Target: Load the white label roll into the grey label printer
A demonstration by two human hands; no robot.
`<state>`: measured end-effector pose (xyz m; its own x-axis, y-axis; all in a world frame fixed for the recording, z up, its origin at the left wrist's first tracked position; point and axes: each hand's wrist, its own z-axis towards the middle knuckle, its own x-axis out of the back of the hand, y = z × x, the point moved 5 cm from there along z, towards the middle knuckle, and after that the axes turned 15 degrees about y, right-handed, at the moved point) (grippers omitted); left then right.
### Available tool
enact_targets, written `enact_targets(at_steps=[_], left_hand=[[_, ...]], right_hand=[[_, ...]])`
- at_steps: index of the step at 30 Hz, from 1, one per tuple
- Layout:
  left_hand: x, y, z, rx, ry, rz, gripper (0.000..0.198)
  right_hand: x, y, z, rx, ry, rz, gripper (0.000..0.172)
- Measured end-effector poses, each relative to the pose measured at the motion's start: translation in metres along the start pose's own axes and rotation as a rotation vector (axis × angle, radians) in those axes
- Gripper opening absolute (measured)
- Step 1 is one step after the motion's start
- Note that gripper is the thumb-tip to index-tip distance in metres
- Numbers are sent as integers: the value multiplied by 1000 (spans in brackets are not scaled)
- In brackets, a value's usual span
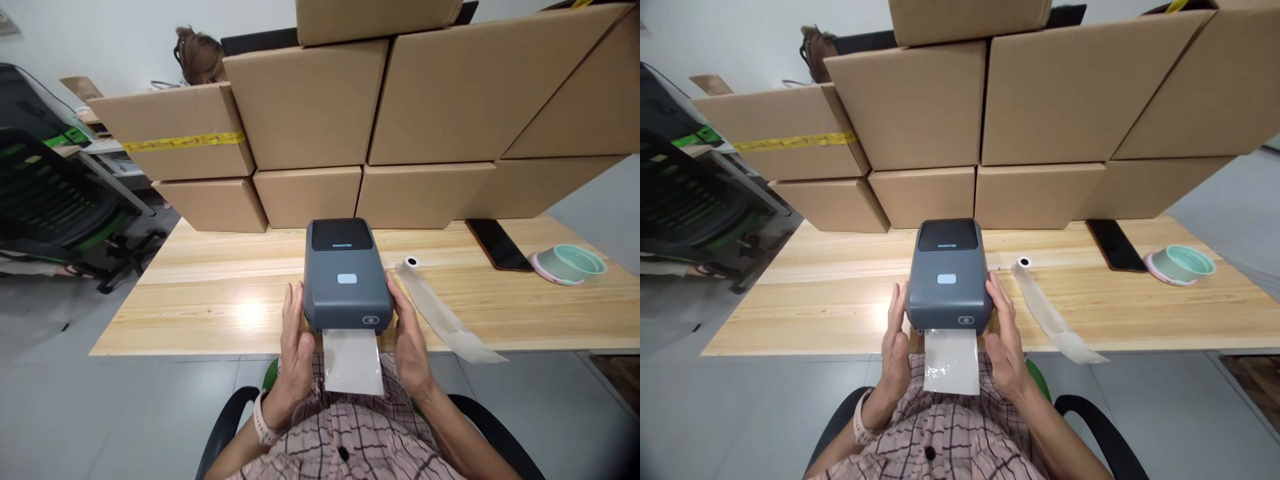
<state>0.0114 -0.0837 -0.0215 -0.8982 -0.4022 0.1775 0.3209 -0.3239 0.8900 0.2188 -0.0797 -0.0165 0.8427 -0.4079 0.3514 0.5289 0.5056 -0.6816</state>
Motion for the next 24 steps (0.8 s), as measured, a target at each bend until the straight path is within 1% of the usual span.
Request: enact_targets(at_steps=[3,4,5,7,8,9,10,12,14,16,18,21,23,24], left_hand=[[2,19,38,-177,19,-41,58],[2,24,55,-221,41,-72,53],[1,25,72,-231,71,-100,47],[-5,20,107,-191,128,-114,40],[-10,14,123,-150,137,-115,41],[-17,6,135,-93,112,-120,43],[-26,-3,144,-30,51,-123,48],[-42,-21,150,115,-87,-143,66],[-53,-38,146,245,-210,-176,86],[-57,-47,137,327,-299,-208,101],[-58,-49,129,352,-357,-225,109],[-57,-46,125,341,-396,-225,111],[-58,-45,126,336,-411,-216,109],[-58,-45,126,330,-414,-214,108]], right_hand=[[12,-9,37,-20,29,-20,73],[13,-14,53,21,27,-73,75],[14,-19,71,77,32,-139,75],[12,-28,109,193,69,-270,75],[9,-30,128,236,93,-318,74],[5,-32,146,264,118,-351,74],[1,-31,163,277,137,-369,73],[-8,-26,192,276,167,-373,73],[-16,-18,214,271,173,-348,74],[-24,-6,232,267,168,-328,74],[-30,8,248,246,144,-326,74],[-37,26,266,213,61,-331,75],[-38,27,270,240,34,-339,76],[-36,23,268,269,51,-351,76]])
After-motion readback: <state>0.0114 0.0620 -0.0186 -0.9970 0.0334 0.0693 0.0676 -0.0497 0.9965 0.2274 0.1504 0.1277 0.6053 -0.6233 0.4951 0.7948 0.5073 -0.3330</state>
